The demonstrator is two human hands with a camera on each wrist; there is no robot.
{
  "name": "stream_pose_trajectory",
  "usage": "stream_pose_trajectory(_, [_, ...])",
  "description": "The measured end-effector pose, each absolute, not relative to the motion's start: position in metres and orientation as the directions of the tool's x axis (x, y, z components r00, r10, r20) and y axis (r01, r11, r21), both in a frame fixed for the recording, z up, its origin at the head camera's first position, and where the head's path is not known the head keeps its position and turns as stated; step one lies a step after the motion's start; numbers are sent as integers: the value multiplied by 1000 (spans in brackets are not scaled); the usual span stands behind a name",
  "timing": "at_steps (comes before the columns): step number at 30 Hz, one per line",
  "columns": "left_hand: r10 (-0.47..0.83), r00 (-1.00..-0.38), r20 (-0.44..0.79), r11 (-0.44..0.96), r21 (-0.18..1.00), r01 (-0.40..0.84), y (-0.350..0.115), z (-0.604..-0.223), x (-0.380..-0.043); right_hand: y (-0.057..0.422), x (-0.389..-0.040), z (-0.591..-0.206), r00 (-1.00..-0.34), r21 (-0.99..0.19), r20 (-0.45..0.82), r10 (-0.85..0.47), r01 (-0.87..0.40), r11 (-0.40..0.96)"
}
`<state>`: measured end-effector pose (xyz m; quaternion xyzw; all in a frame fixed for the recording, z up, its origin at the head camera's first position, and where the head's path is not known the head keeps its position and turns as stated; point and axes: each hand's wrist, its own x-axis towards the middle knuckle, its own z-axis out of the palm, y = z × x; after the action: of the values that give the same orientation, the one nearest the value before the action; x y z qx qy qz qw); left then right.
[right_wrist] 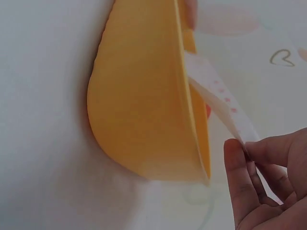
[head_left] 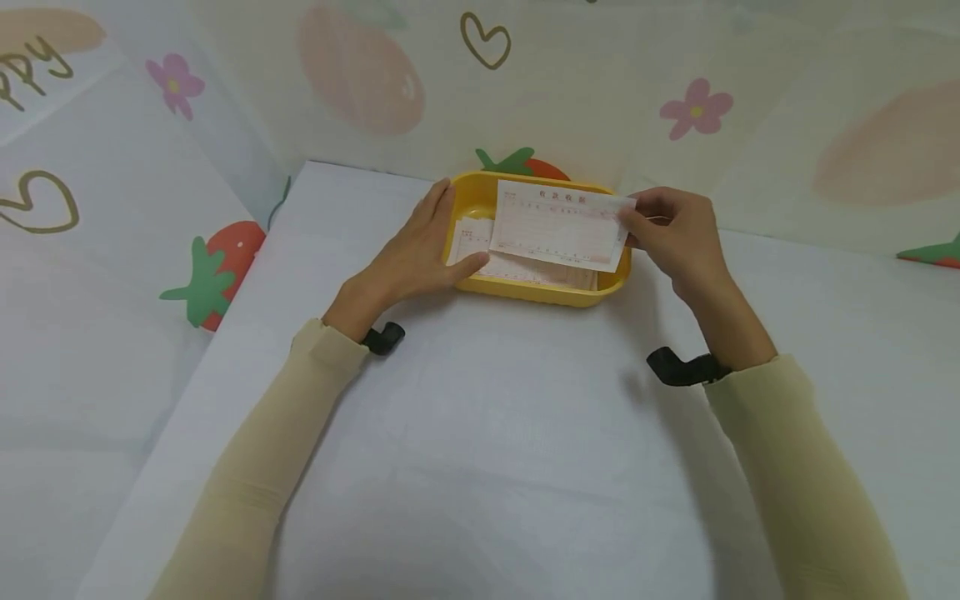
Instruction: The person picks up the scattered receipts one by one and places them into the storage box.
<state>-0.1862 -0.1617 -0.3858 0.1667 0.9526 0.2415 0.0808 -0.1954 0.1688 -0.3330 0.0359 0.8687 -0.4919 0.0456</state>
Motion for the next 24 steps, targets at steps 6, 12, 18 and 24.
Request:
stream_pose_trajectory(6, [357,-931,-76,827,489,277,-162,-386,-184,157,-203,-338,-997,-793,-74,-14,51,607])
stream_pose_trajectory(12, [353,-933,-73,826,492,274,-160,-386,-183,147,-204,-343,-995,-674,79,-68,-103,731])
stream_pose_trajectory(18, [352,-933,-79,829,489,271,-160,-386,-179,141,-205,-345,-985,-619,151,-85,-161,769])
stream_pose_trajectory(24, [348,-934,-80,833,484,269,-161,-386,-177,143,-202,-341,-970,-610,232,-76,-205,765])
